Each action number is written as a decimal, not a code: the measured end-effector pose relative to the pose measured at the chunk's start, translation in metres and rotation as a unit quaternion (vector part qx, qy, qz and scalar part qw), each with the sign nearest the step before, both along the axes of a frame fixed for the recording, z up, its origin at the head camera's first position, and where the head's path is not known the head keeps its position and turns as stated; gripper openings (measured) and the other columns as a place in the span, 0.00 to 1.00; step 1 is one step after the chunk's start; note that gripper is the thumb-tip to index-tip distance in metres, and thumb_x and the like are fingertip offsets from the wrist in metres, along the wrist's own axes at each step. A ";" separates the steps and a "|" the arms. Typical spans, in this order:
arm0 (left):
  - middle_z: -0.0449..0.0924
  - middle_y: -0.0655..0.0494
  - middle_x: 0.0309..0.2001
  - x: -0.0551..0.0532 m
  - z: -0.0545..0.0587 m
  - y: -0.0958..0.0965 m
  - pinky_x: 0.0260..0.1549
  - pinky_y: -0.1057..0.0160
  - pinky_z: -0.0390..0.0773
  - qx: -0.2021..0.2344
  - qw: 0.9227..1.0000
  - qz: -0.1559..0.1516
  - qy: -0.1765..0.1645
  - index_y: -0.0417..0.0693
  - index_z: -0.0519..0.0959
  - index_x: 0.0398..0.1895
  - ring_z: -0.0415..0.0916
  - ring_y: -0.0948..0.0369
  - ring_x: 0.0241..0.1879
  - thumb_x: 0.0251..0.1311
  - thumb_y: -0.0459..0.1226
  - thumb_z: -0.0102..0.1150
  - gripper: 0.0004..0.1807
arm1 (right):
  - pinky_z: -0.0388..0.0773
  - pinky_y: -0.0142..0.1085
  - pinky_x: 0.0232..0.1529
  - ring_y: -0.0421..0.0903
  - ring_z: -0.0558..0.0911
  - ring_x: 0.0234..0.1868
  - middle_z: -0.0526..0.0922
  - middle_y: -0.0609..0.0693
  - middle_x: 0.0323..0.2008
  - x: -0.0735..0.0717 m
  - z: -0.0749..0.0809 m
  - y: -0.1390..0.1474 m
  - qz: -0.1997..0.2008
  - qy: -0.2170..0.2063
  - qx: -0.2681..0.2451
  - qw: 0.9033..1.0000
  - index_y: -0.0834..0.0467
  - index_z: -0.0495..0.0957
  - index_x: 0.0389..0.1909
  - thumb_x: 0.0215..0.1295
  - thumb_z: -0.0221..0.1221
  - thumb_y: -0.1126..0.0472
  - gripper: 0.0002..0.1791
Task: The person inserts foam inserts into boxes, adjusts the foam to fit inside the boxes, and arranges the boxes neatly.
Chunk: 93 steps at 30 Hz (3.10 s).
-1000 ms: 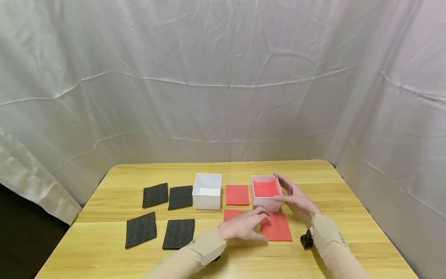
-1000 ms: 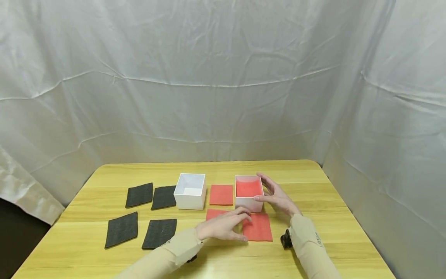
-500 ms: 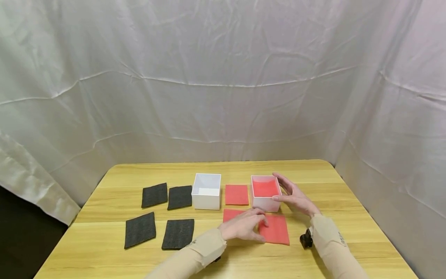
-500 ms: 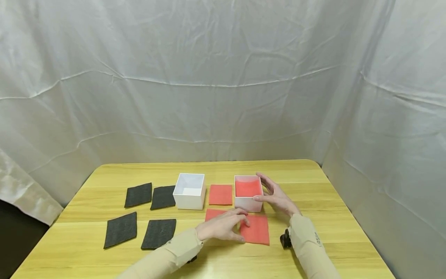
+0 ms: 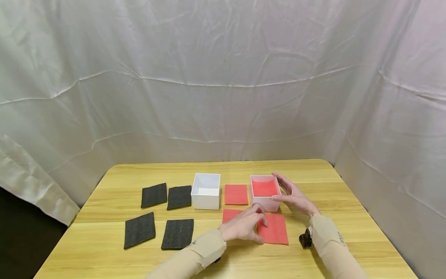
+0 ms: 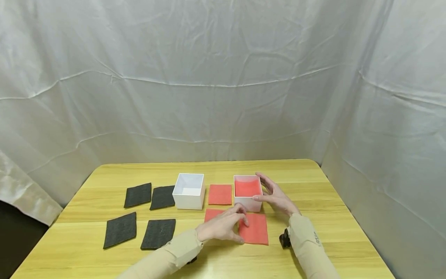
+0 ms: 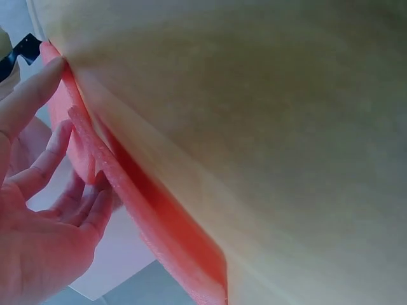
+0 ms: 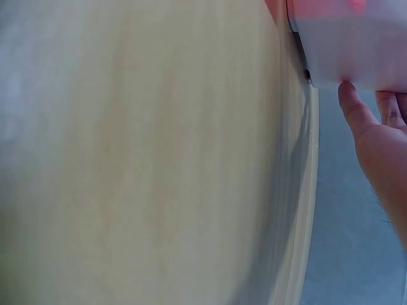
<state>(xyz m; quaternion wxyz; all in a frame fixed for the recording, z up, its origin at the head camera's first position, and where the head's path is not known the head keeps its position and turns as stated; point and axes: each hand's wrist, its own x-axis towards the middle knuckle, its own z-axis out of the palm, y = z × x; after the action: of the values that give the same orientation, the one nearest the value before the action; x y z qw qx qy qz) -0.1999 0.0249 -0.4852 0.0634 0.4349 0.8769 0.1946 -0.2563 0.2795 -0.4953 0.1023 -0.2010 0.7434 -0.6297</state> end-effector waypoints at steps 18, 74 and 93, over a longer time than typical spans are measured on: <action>0.75 0.55 0.51 0.003 0.004 -0.003 0.47 0.78 0.75 0.123 0.991 0.033 -0.041 0.44 0.88 0.40 0.72 0.71 0.44 0.56 0.32 0.73 0.09 | 0.64 0.16 0.62 0.66 0.41 0.80 0.40 0.65 0.81 -0.003 -0.002 0.001 0.005 0.009 0.000 1.000 0.58 0.44 0.81 0.64 0.63 0.66 0.50; 0.86 0.50 0.50 -0.065 0.063 -0.007 0.29 0.72 0.78 0.315 0.908 0.217 -0.171 0.48 0.84 0.54 0.82 0.63 0.36 0.56 0.32 0.72 0.20 | 0.66 0.18 0.64 0.19 0.61 0.68 0.45 0.62 0.81 -0.002 -0.003 0.000 0.011 0.009 -0.022 1.000 0.58 0.43 0.81 0.64 0.63 0.68 0.51; 0.87 0.50 0.47 -0.078 0.058 0.003 0.32 0.70 0.81 0.263 0.927 0.202 -0.176 0.47 0.83 0.56 0.83 0.62 0.39 0.61 0.32 0.68 0.19 | 0.62 0.14 0.63 0.64 0.39 0.81 0.40 0.62 0.81 -0.001 -0.001 -0.003 0.006 -0.013 -0.023 1.000 0.61 0.40 0.81 0.64 0.64 0.66 0.53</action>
<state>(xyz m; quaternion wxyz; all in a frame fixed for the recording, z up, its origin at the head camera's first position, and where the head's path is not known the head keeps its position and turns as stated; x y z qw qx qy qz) -0.2774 0.0278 -0.4276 0.0590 0.2082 0.8384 0.5003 -0.2574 0.2770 -0.4960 0.1109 -0.1992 0.7264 -0.6484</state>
